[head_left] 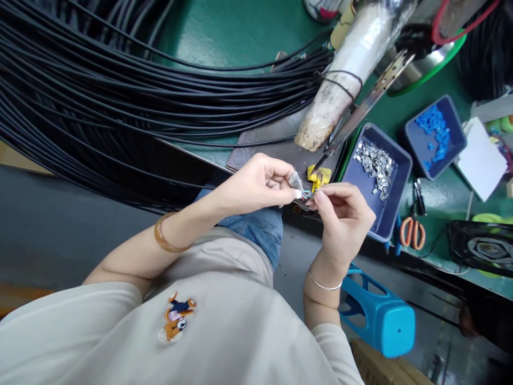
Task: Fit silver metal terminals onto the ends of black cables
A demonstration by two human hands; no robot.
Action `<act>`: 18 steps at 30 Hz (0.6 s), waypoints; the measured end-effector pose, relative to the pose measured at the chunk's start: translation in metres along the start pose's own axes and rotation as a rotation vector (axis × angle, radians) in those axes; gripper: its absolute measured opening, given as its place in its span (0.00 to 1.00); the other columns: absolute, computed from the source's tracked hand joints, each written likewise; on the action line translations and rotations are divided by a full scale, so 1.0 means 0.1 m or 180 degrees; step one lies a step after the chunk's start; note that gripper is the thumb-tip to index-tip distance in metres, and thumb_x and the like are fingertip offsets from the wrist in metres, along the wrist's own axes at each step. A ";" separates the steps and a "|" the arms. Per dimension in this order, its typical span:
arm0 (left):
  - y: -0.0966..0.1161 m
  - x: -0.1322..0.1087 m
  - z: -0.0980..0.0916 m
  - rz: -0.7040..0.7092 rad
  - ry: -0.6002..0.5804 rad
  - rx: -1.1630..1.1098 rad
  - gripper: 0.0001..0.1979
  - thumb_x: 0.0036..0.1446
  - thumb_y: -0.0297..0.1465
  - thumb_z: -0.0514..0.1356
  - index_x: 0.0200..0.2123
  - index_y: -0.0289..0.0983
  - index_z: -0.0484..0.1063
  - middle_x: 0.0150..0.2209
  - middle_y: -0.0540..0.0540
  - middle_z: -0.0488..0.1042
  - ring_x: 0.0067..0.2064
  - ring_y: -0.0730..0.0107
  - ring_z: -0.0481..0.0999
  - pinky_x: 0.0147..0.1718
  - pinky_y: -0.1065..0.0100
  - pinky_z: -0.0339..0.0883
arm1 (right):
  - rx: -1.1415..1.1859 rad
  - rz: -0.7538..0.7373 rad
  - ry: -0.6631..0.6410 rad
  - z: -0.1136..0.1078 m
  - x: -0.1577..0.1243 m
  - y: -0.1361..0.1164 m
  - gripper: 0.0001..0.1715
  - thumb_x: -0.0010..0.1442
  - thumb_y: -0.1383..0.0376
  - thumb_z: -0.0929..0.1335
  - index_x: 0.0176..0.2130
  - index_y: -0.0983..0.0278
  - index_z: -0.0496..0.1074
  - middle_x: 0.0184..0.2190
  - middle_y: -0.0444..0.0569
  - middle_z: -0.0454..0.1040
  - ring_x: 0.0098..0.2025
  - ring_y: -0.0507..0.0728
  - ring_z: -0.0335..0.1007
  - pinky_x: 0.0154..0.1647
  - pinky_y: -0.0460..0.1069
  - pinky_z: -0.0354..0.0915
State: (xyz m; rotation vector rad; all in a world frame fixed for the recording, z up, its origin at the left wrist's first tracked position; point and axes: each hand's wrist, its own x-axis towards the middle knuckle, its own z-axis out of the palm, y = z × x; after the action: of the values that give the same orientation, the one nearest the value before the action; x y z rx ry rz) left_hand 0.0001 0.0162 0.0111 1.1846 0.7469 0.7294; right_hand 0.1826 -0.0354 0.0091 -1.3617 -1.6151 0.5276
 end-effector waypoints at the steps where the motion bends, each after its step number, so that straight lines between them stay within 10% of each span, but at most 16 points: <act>1: 0.00 -0.01 0.00 -0.0018 -0.0030 0.0006 0.04 0.49 0.25 0.63 0.25 0.31 0.72 0.19 0.54 0.62 0.21 0.84 0.57 0.20 0.76 0.50 | -0.0260 -0.0163 0.0157 -0.01 0.00 -0.03 0.01 0.61 0.67 0.72 0.36 0.61 0.75 0.30 0.42 0.73 0.31 0.49 0.73 0.29 0.45 0.70; 10: -0.08 -0.07 0.02 0.0193 -0.0051 0.0532 0.11 0.46 0.21 0.62 0.17 0.32 0.64 0.17 0.57 0.53 0.20 0.85 0.52 0.19 0.76 0.44 | -0.0873 -0.0340 -0.0449 0.00 -0.05 -0.25 0.04 0.61 0.69 0.71 0.36 0.60 0.77 0.30 0.42 0.74 0.30 0.49 0.69 0.29 0.46 0.66; 18: -0.12 -0.10 -0.11 -0.0500 -0.0540 -0.0535 0.04 0.54 0.25 0.63 0.28 0.31 0.72 0.23 0.47 0.75 0.19 0.84 0.62 0.17 0.79 0.55 | -0.0448 -0.0297 -0.0174 -0.14 -0.20 -0.32 0.06 0.61 0.71 0.70 0.36 0.61 0.77 0.31 0.43 0.78 0.28 0.50 0.73 0.29 0.46 0.69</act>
State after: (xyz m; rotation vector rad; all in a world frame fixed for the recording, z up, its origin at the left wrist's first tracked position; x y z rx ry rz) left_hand -0.0136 0.0110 -0.0013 1.0091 0.6169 0.5428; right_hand 0.1773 -0.0663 0.0338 -1.3768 -1.7793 0.4052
